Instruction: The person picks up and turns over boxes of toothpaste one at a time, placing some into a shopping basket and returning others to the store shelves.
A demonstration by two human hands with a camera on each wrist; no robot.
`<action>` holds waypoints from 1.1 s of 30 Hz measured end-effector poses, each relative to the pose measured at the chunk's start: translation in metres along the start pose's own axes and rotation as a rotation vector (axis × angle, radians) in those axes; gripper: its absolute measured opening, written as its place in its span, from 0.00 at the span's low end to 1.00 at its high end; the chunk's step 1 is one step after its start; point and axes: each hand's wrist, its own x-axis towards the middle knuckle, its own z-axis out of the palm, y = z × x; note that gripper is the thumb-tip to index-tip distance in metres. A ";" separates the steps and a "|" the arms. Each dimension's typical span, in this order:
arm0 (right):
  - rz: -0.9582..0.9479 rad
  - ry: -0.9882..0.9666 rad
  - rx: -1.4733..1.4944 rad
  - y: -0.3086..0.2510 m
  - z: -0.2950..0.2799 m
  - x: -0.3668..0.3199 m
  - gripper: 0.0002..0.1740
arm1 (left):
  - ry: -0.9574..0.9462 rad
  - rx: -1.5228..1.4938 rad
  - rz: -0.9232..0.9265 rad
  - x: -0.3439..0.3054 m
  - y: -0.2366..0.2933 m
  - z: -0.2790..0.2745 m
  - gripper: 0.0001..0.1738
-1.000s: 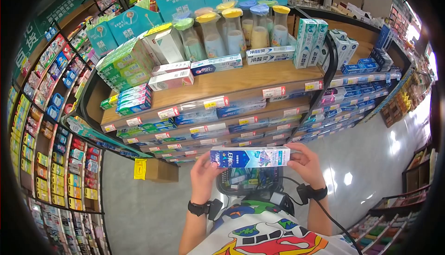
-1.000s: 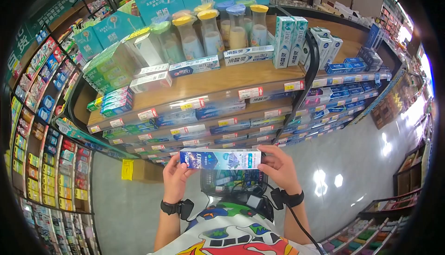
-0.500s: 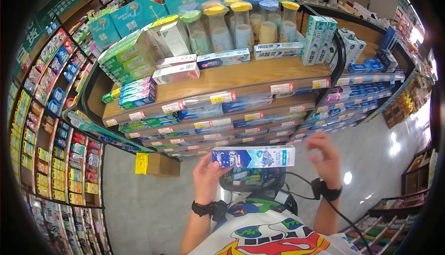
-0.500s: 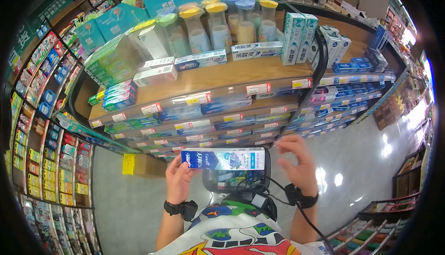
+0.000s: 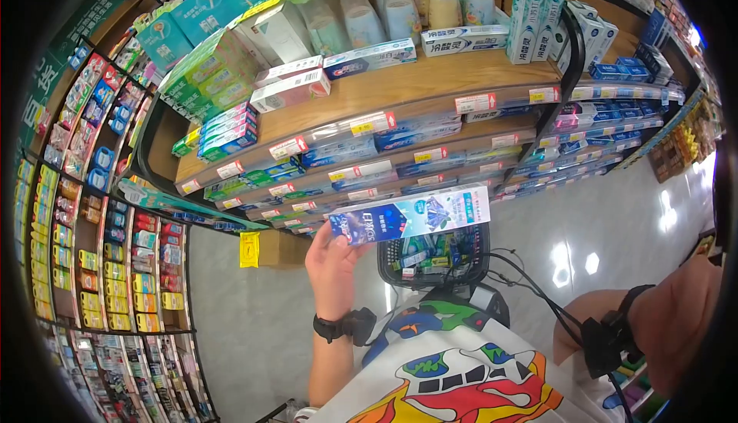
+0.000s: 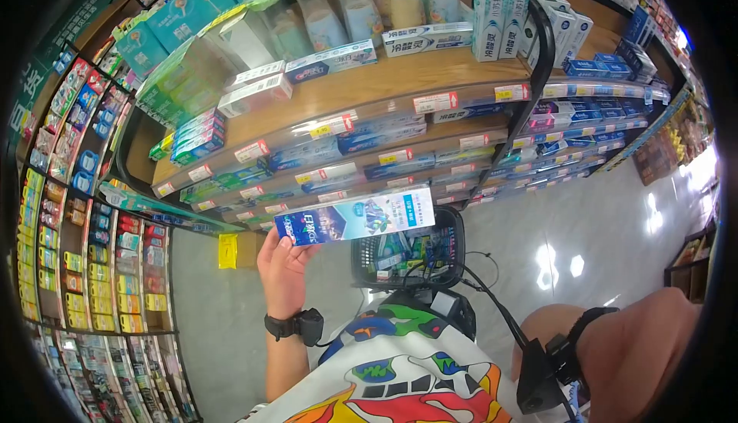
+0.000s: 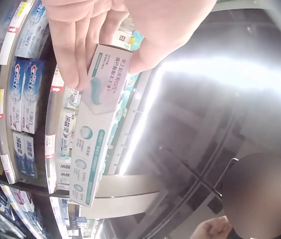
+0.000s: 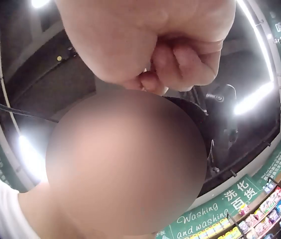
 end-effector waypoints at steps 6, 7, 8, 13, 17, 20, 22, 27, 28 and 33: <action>0.008 -0.031 0.023 0.006 0.001 0.003 0.05 | 0.005 0.005 0.020 -0.003 -0.003 0.000 0.21; -0.001 -0.031 0.029 0.004 0.004 0.001 0.05 | -0.006 -0.017 0.023 0.002 -0.001 0.000 0.22; -0.003 -0.024 0.031 0.003 0.004 0.001 0.05 | -0.015 -0.028 0.000 -0.001 0.002 -0.004 0.25; -0.009 -0.034 0.024 -0.006 0.002 -0.001 0.04 | -0.008 -0.062 -0.017 -0.006 -0.005 -0.008 0.27; -0.008 -0.026 0.019 -0.010 0.006 0.001 0.04 | -0.003 -0.014 -0.001 -0.009 -0.001 0.000 0.20; 0.001 -0.009 0.024 -0.010 0.008 0.002 0.03 | 0.007 0.001 -0.013 -0.010 0.002 0.002 0.19; -0.002 -0.025 0.020 -0.009 0.005 0.001 0.04 | 0.013 -0.011 -0.002 -0.010 -0.005 0.003 0.19; 0.001 -0.029 0.009 -0.012 0.005 0.000 0.04 | -0.028 -0.074 -0.020 -0.006 -0.009 -0.006 0.27; 0.004 -0.027 0.007 -0.012 0.005 0.000 0.04 | -0.029 -0.067 -0.011 -0.006 -0.009 -0.001 0.25; 0.013 -0.011 0.012 -0.013 0.007 0.000 0.05 | -0.078 -0.079 -0.023 -0.009 -0.007 0.001 0.23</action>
